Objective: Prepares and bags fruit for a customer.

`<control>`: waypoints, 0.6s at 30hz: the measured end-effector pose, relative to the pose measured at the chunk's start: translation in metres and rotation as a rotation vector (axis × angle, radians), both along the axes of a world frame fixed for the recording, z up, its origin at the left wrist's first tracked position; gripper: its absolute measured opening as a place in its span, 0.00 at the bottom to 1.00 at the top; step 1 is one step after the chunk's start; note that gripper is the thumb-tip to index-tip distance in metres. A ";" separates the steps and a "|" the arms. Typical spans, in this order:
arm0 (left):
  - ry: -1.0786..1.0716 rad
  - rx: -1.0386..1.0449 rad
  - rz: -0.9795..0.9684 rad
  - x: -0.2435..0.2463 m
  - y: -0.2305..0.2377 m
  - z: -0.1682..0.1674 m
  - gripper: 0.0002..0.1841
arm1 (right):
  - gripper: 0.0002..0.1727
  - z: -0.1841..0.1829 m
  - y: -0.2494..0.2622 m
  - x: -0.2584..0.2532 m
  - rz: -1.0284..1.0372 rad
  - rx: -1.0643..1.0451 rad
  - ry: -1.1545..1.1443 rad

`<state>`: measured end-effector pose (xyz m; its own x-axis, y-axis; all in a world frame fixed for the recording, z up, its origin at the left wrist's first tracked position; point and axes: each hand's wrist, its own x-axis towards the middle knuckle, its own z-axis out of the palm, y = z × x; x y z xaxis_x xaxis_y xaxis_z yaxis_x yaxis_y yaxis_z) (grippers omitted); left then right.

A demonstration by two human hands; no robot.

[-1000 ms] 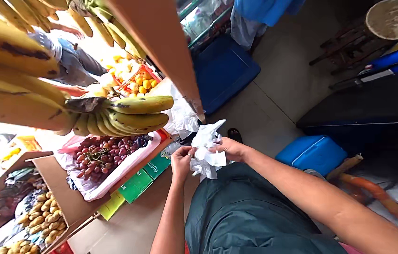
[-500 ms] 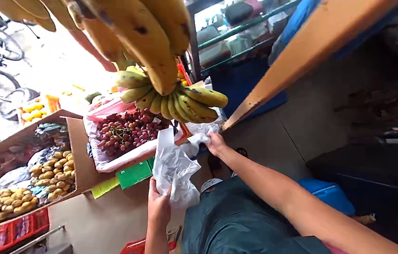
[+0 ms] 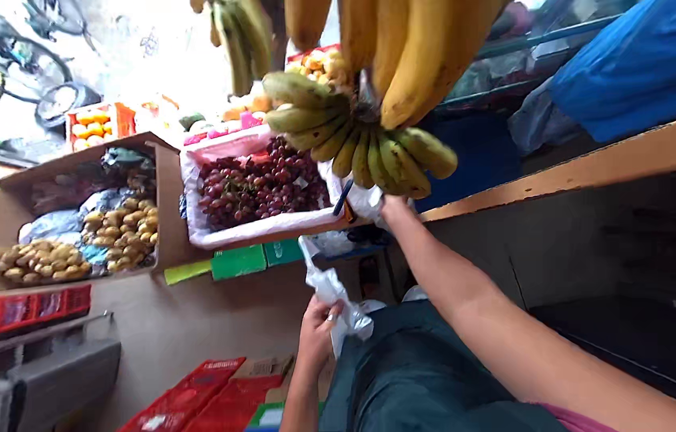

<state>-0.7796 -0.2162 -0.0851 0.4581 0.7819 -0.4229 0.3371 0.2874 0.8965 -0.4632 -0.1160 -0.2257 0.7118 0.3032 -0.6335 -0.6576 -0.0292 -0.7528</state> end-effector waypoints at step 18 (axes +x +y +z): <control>0.269 0.294 -0.144 0.119 -0.053 0.036 0.16 | 0.16 0.182 -0.197 -0.010 1.198 0.051 -0.418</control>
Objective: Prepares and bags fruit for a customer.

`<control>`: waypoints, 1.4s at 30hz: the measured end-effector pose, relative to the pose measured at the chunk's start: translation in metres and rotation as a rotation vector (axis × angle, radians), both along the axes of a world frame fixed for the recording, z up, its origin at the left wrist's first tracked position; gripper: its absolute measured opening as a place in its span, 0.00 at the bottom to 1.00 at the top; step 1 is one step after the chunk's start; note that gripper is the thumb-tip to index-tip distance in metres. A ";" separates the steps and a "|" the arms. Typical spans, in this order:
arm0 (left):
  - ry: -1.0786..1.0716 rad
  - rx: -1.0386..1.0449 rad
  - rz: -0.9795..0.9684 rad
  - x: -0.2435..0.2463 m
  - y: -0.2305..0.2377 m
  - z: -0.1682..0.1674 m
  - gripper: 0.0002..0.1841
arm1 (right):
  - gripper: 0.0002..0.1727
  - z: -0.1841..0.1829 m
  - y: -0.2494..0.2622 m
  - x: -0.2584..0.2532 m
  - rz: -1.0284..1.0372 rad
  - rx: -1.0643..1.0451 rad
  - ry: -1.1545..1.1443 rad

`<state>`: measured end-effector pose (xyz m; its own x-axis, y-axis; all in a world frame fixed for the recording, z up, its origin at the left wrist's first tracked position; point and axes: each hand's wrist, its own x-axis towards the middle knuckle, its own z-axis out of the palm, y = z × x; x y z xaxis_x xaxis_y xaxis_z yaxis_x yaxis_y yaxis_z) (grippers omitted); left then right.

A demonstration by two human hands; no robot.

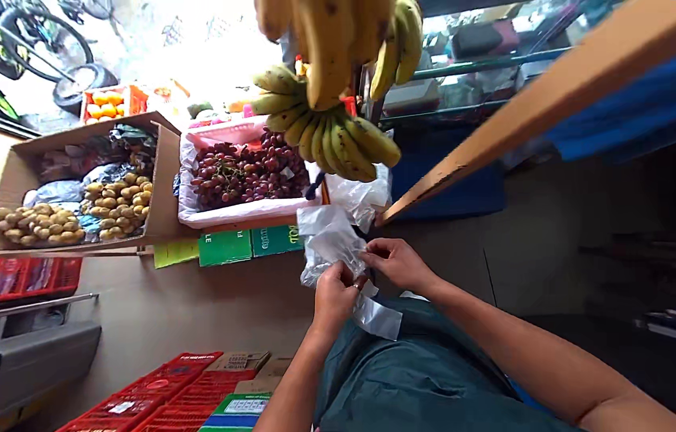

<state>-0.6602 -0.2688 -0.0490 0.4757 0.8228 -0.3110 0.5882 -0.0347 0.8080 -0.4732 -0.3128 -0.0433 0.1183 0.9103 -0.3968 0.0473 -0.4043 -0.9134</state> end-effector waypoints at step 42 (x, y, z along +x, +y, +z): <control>-0.475 -0.513 -0.106 0.430 0.004 0.014 0.10 | 0.11 0.012 -0.065 0.402 -0.483 -0.135 0.436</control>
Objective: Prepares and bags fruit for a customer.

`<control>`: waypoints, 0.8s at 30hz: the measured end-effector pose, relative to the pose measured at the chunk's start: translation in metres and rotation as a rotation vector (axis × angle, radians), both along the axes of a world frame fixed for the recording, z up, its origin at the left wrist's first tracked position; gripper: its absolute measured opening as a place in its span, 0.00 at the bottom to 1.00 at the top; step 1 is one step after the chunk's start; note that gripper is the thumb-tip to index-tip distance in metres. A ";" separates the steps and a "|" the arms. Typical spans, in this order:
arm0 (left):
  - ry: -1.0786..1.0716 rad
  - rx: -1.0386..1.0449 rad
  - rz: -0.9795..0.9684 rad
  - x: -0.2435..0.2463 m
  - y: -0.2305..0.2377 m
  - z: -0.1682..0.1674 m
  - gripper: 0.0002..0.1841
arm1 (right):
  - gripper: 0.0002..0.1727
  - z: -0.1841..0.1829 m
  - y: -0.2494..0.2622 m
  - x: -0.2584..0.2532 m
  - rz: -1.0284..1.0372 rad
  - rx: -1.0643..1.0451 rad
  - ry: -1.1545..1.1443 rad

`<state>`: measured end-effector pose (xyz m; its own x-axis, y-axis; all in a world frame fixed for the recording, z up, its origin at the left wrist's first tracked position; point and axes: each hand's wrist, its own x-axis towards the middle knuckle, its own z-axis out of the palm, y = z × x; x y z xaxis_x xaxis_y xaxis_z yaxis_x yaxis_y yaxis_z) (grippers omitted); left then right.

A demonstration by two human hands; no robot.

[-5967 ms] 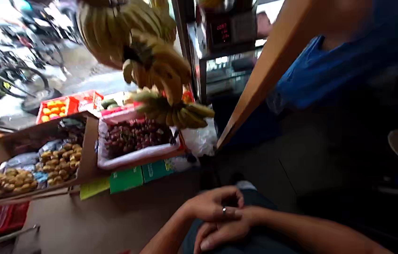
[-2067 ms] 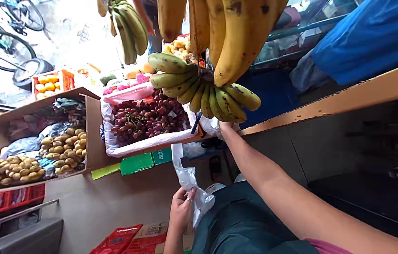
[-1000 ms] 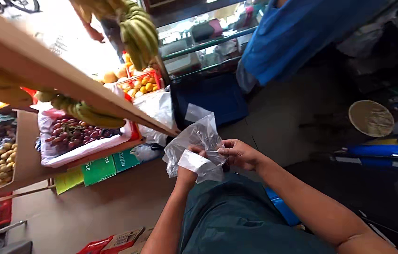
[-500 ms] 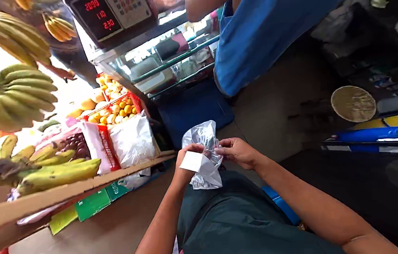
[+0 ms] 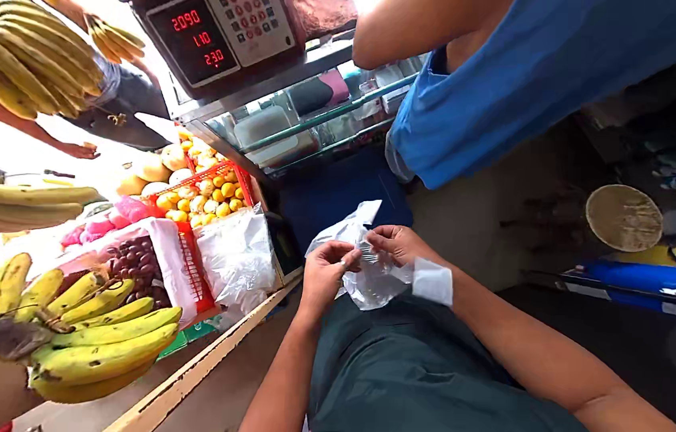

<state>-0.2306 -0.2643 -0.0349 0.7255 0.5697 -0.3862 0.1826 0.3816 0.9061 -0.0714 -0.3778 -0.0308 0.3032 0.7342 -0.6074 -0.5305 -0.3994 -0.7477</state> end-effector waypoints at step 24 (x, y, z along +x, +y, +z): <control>0.104 -0.167 0.463 0.030 -0.003 -0.002 0.22 | 0.14 -0.028 0.055 0.056 0.377 0.309 0.064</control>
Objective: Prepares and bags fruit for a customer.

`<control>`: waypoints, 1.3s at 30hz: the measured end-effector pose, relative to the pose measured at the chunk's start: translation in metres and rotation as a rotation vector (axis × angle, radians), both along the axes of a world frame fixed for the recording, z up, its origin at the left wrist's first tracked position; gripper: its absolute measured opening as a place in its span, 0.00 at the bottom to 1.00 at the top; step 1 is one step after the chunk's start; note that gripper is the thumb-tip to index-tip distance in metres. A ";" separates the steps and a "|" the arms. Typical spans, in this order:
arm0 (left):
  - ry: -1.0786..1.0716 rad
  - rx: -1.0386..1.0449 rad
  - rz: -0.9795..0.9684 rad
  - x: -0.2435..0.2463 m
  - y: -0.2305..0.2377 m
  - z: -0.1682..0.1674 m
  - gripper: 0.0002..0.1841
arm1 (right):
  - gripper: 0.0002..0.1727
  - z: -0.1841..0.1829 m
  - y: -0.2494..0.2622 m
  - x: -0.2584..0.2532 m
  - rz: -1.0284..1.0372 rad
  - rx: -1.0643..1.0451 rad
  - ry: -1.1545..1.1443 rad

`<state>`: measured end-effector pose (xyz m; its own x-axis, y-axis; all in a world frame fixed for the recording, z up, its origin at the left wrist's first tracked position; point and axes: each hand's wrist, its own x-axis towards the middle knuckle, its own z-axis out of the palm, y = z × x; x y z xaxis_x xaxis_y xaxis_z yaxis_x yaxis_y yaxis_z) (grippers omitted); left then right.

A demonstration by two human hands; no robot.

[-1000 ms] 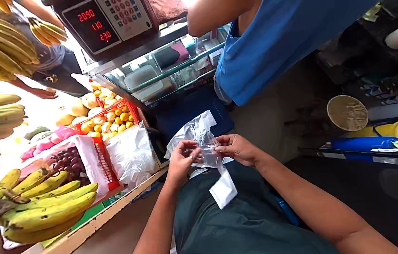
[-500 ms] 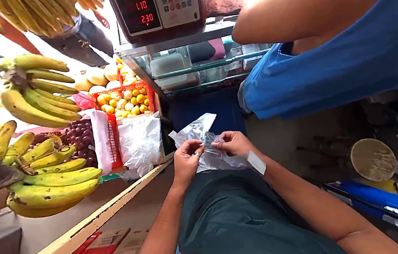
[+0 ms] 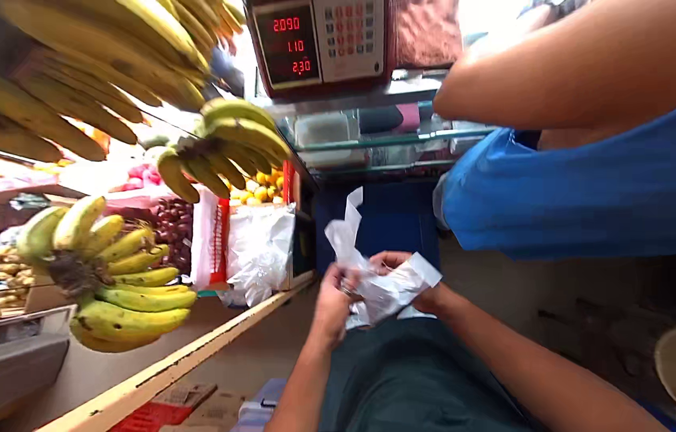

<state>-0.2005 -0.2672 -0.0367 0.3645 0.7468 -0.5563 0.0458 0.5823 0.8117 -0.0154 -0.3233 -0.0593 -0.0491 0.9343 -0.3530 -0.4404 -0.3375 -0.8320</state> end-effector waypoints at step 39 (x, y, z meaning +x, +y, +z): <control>0.178 0.165 0.410 -0.057 -0.048 -0.027 0.11 | 0.46 0.023 0.054 0.053 0.350 0.153 -0.761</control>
